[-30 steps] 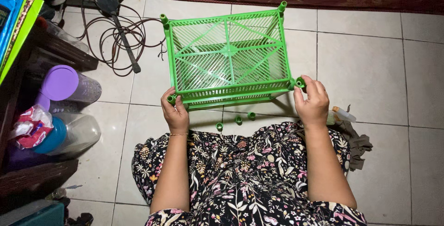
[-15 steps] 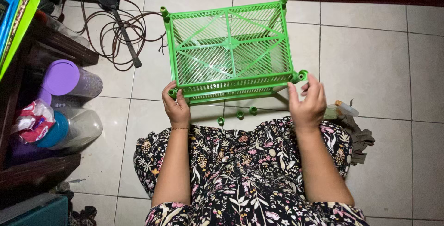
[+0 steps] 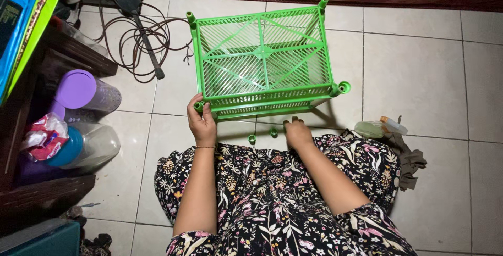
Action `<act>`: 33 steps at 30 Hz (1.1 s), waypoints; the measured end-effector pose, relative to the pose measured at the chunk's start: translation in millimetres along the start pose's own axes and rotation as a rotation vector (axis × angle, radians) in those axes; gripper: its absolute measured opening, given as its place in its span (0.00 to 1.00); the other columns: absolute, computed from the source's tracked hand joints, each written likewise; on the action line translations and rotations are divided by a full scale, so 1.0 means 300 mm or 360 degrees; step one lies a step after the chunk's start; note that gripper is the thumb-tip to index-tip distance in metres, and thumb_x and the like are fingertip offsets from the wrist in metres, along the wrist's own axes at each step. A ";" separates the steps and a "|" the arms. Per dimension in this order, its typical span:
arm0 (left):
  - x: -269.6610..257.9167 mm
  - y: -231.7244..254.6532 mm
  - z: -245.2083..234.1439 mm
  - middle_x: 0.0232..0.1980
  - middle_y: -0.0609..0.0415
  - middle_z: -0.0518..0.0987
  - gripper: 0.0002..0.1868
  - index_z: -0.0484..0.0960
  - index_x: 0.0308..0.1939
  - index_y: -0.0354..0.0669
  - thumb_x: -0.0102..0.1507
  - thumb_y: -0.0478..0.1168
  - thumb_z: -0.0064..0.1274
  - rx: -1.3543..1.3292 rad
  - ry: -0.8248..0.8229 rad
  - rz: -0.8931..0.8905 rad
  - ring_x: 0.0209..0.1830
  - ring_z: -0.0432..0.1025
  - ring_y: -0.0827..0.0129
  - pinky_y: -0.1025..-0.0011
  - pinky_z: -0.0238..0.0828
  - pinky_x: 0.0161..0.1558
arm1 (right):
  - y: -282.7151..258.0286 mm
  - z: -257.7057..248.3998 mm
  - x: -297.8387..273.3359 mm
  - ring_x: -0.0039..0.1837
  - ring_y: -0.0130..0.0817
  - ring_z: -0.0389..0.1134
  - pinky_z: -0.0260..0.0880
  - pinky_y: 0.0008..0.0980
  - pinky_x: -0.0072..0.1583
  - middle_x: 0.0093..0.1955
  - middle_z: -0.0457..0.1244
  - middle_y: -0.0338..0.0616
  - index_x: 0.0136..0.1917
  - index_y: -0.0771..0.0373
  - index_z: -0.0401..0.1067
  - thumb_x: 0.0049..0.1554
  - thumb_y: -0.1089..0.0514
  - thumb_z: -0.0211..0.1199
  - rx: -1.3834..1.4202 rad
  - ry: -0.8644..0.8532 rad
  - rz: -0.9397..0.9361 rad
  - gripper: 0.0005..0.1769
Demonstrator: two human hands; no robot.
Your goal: The person assembles a green plastic rack by inserting white legs into the base, then attaching a second green tray and securing the structure with small green caps. The person sits on the floor and uses both hands to align and press the components together.
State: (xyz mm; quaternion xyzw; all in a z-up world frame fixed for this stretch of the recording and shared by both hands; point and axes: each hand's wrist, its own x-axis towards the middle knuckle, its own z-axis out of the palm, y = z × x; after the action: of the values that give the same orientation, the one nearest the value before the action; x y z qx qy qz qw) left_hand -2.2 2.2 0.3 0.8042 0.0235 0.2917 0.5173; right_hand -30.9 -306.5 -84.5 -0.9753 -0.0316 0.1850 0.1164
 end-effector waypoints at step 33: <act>-0.153 -0.059 0.195 0.57 0.50 0.83 0.29 0.72 0.69 0.42 0.64 0.26 0.57 -0.0472 -0.0288 -0.0312 0.55 0.79 0.71 0.73 0.78 0.57 | -0.202 -0.416 -0.183 0.56 0.48 0.72 0.75 0.44 0.59 0.57 0.67 0.57 0.71 0.61 0.59 0.62 0.64 0.59 0.3348 -0.0489 -0.0340 0.26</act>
State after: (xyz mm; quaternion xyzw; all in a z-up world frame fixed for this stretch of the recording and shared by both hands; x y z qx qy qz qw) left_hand -6.7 -53.1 -52.3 0.7360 0.0117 0.1669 0.6560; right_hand -37.1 -280.4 62.2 -0.3431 0.0443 0.2290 0.9099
